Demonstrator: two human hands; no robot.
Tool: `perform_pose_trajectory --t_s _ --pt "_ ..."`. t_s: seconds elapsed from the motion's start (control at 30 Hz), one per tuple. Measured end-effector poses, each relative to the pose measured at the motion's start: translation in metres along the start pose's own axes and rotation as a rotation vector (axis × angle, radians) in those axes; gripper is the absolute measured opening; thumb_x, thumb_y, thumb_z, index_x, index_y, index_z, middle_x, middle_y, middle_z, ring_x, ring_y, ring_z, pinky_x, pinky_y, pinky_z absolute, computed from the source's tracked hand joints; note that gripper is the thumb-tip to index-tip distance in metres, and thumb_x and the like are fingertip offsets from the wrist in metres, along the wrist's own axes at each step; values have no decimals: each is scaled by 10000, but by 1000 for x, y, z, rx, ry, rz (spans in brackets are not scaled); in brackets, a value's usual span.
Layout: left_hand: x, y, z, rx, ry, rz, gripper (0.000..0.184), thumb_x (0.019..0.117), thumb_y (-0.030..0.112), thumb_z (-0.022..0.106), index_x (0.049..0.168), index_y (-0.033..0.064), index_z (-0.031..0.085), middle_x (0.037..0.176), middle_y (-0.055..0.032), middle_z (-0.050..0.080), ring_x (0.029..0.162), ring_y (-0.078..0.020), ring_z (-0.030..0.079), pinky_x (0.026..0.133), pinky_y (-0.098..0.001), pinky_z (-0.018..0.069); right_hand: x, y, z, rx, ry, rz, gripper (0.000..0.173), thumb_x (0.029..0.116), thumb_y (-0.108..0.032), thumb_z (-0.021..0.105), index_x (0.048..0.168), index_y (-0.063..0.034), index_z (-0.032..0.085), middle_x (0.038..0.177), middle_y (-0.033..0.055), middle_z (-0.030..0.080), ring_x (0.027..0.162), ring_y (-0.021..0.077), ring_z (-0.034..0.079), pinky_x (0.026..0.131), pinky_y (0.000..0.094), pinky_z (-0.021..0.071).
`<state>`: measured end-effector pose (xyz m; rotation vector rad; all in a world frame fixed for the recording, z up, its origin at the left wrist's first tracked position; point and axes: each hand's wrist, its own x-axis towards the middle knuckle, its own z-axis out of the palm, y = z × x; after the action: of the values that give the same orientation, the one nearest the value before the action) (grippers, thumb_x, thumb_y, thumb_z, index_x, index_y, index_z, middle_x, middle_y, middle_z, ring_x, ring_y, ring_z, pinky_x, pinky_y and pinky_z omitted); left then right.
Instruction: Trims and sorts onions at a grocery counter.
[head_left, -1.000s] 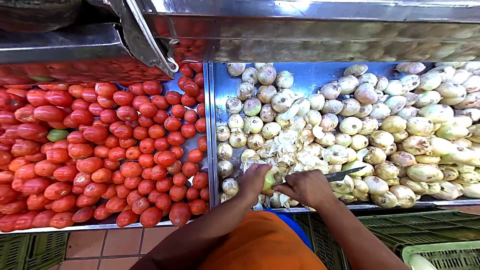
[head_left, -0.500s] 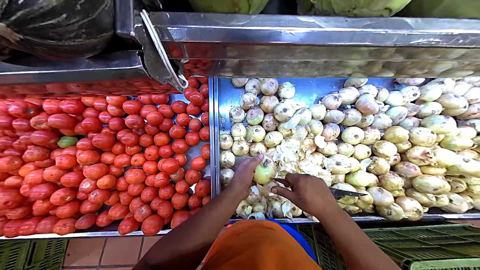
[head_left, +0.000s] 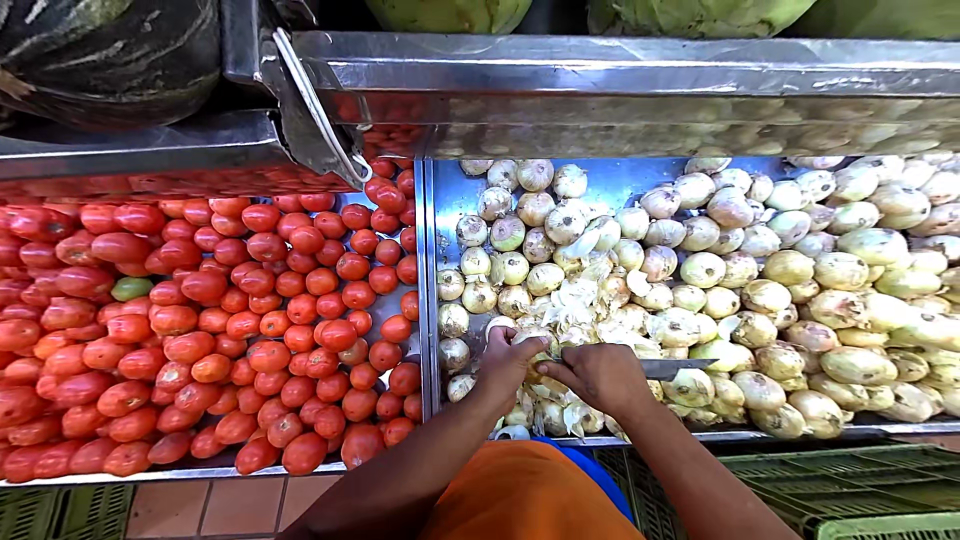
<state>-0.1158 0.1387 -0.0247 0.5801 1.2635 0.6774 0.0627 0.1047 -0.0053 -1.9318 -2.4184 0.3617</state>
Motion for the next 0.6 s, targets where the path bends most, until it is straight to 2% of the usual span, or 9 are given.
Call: perform_pose_trajectory --t_s 0.1,0.2,0.43,0.53,0.6 --pt "4 -6 9 -9 55 -36 538 871 346 788 1238 85 495 1031 -169 626 893 -293 638 745 -489 550 -2 4 5 -7 55 -14 816 975 -797 221 610 -125 506 503 46 467 494 238 580 446 435 438" --pt "6 -8 15 -18 61 -41 513 891 324 769 1238 73 487 1039 -176 616 890 -296 631 738 -491 550 -6 9 14 -22 146 -27 791 985 -780 233 585 -145 482 474 26 433 443 219 541 399 415 397" --pt "12 -21 25 -7 114 -118 491 920 328 739 1253 68 489 1068 -200 615 936 -338 632 766 -541 548 -11 13 22 -65 84 3 813 982 -787 202 605 -136 511 497 39 479 476 233 583 418 427 427" --pt "31 -23 19 -51 172 -178 526 976 359 661 1343 31 476 1112 -236 639 926 -356 671 747 -524 582 -16 8 24 -7 32 -52 822 968 -802 243 643 -122 572 529 58 532 519 259 626 458 478 486" --pt "55 -15 1 -139 211 -208 555 1011 387 578 1420 32 458 1199 -254 625 983 -382 667 778 -541 583 -26 -7 31 23 -54 -91 824 963 -806 264 687 -109 607 563 80 575 558 287 659 497 511 520"
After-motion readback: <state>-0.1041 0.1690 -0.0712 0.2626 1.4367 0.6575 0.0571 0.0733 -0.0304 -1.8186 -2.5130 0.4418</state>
